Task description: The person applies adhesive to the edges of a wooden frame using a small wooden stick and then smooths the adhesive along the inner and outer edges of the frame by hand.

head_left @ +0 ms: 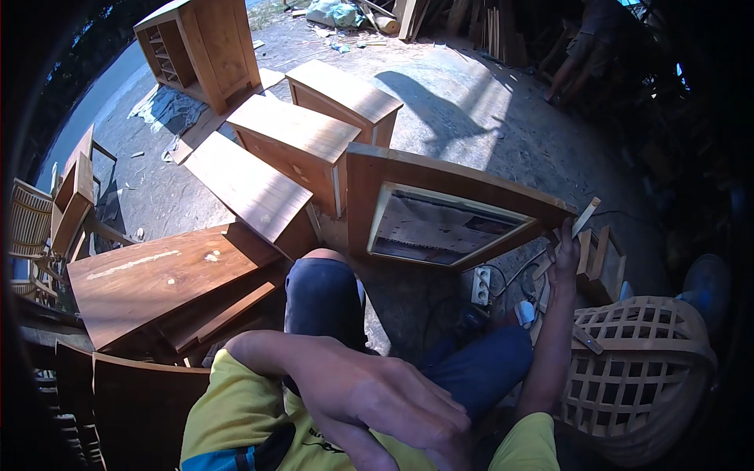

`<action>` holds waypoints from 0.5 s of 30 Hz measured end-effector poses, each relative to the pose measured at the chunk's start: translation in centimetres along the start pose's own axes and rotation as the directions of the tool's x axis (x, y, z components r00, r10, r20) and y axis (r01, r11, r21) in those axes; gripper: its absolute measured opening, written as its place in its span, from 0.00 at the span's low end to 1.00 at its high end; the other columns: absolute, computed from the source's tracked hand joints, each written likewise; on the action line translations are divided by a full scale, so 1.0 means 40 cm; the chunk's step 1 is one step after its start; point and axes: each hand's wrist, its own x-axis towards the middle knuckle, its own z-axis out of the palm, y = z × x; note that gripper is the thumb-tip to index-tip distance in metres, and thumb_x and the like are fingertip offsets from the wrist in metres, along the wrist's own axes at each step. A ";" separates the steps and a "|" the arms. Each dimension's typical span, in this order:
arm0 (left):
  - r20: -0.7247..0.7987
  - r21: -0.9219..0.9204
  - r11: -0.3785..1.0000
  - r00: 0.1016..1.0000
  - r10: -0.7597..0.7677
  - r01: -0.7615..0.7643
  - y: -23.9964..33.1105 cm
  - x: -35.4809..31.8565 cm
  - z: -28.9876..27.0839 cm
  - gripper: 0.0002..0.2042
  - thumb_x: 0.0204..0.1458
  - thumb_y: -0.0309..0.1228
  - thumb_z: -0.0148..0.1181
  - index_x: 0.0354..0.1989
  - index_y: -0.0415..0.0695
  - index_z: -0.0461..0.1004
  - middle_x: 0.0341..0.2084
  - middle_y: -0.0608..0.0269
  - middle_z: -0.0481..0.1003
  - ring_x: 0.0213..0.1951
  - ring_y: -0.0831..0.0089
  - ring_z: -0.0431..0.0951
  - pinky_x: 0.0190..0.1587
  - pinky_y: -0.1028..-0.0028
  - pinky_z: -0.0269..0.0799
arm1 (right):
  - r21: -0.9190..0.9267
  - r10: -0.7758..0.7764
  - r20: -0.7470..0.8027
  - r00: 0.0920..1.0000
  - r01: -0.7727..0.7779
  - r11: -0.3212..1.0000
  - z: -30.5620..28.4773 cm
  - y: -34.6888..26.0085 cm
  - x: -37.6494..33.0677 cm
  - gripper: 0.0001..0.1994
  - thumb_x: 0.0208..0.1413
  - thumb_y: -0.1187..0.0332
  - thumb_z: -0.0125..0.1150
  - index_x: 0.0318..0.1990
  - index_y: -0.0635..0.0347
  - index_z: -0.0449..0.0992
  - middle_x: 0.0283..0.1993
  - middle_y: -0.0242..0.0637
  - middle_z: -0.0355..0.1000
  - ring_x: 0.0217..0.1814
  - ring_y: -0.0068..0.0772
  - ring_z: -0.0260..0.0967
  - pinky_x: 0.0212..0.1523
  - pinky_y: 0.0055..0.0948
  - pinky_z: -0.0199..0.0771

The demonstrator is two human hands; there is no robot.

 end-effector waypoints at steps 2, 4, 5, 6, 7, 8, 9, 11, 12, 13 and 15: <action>-0.120 -0.084 0.984 0.982 0.148 -0.159 -0.009 -0.013 0.023 0.14 0.67 0.33 0.59 0.43 0.30 0.80 0.34 0.50 0.81 0.38 0.51 0.82 0.43 0.58 0.80 | 0.024 0.009 0.004 1.000 -0.009 1.000 0.013 0.003 -0.003 0.24 0.65 0.48 0.64 0.57 0.57 0.71 0.48 0.33 0.74 0.36 0.25 0.79 0.16 0.14 0.53; -0.028 0.051 0.988 0.988 0.150 -0.149 0.027 -0.023 0.011 0.14 0.66 0.34 0.61 0.40 0.32 0.79 0.33 0.49 0.81 0.40 0.53 0.83 0.47 0.57 0.78 | 0.026 0.014 0.024 1.000 -0.015 1.000 0.025 -0.007 -0.013 0.25 0.64 0.48 0.65 0.57 0.58 0.71 0.48 0.33 0.74 0.37 0.25 0.80 0.16 0.14 0.53; 0.013 0.091 0.993 0.998 0.068 -0.069 0.051 -0.043 0.010 0.12 0.65 0.34 0.62 0.38 0.35 0.79 0.33 0.50 0.81 0.43 0.53 0.83 0.53 0.54 0.76 | 0.031 0.022 0.043 0.999 -0.023 0.999 0.031 -0.011 -0.019 0.25 0.64 0.48 0.65 0.57 0.58 0.71 0.48 0.33 0.74 0.37 0.26 0.80 0.16 0.14 0.54; 0.017 0.086 0.994 0.997 0.070 -0.071 0.058 -0.054 0.010 0.12 0.65 0.34 0.62 0.38 0.35 0.79 0.33 0.50 0.81 0.43 0.53 0.83 0.53 0.54 0.76 | 0.029 0.019 0.036 0.999 -0.020 0.999 0.039 -0.008 -0.017 0.25 0.64 0.48 0.65 0.57 0.58 0.71 0.48 0.33 0.74 0.37 0.26 0.80 0.16 0.14 0.54; -0.083 0.086 0.993 0.992 0.091 -0.084 0.062 -0.062 0.009 0.11 0.65 0.34 0.61 0.38 0.36 0.79 0.33 0.50 0.81 0.42 0.54 0.83 0.54 0.53 0.76 | 0.027 0.026 0.047 0.999 -0.028 0.999 0.044 -0.001 -0.016 0.26 0.64 0.48 0.65 0.57 0.58 0.71 0.49 0.33 0.74 0.39 0.26 0.80 0.16 0.14 0.54; -0.181 0.086 0.992 0.978 0.108 -0.094 0.068 -0.065 0.007 0.10 0.65 0.33 0.61 0.38 0.38 0.79 0.33 0.51 0.81 0.42 0.56 0.83 0.55 0.52 0.76 | 0.026 0.034 0.055 0.998 -0.036 0.999 0.047 0.000 -0.011 0.26 0.64 0.47 0.66 0.57 0.59 0.71 0.50 0.33 0.74 0.40 0.27 0.81 0.16 0.14 0.54; -0.231 0.071 0.993 0.967 0.104 -0.090 0.085 -0.055 0.015 0.09 0.65 0.32 0.62 0.38 0.39 0.79 0.32 0.53 0.81 0.41 0.57 0.83 0.56 0.52 0.76 | 0.022 0.027 0.051 0.998 -0.028 0.999 0.053 -0.005 -0.010 0.27 0.63 0.47 0.66 0.58 0.59 0.71 0.51 0.33 0.74 0.41 0.27 0.81 0.17 0.14 0.54; -0.288 0.076 0.991 0.949 0.130 -0.112 0.104 -0.020 0.067 0.07 0.64 0.32 0.63 0.37 0.41 0.79 0.30 0.55 0.82 0.39 0.58 0.83 0.55 0.53 0.77 | 0.013 0.011 0.036 0.999 -0.011 1.000 0.034 -0.026 -0.014 0.27 0.63 0.47 0.66 0.57 0.59 0.72 0.53 0.34 0.75 0.42 0.27 0.81 0.17 0.15 0.54; -0.297 0.104 0.985 0.941 0.164 -0.139 0.101 0.000 0.097 0.08 0.64 0.33 0.63 0.36 0.42 0.79 0.29 0.55 0.82 0.38 0.58 0.83 0.53 0.54 0.78 | 0.014 -0.012 0.025 1.000 0.012 1.000 0.004 -0.046 -0.010 0.27 0.64 0.46 0.65 0.57 0.59 0.72 0.53 0.35 0.75 0.42 0.27 0.81 0.17 0.15 0.54; -0.313 0.133 0.978 0.929 0.196 -0.161 0.096 0.015 0.122 0.08 0.64 0.34 0.64 0.36 0.43 0.80 0.28 0.55 0.82 0.37 0.58 0.83 0.52 0.54 0.79 | 0.004 -0.009 0.037 0.999 0.009 1.000 -0.013 -0.056 -0.012 0.27 0.64 0.46 0.65 0.56 0.59 0.72 0.52 0.35 0.75 0.41 0.26 0.81 0.17 0.15 0.54; -0.151 0.199 0.965 0.967 0.204 -0.172 0.083 0.023 0.125 0.12 0.64 0.35 0.63 0.36 0.37 0.79 0.30 0.52 0.81 0.37 0.57 0.83 0.46 0.58 0.80 | -0.002 0.004 0.045 0.999 -0.004 1.000 0.005 -0.042 0.000 0.28 0.62 0.42 0.65 0.54 0.59 0.73 0.49 0.34 0.76 0.41 0.25 0.81 0.18 0.15 0.54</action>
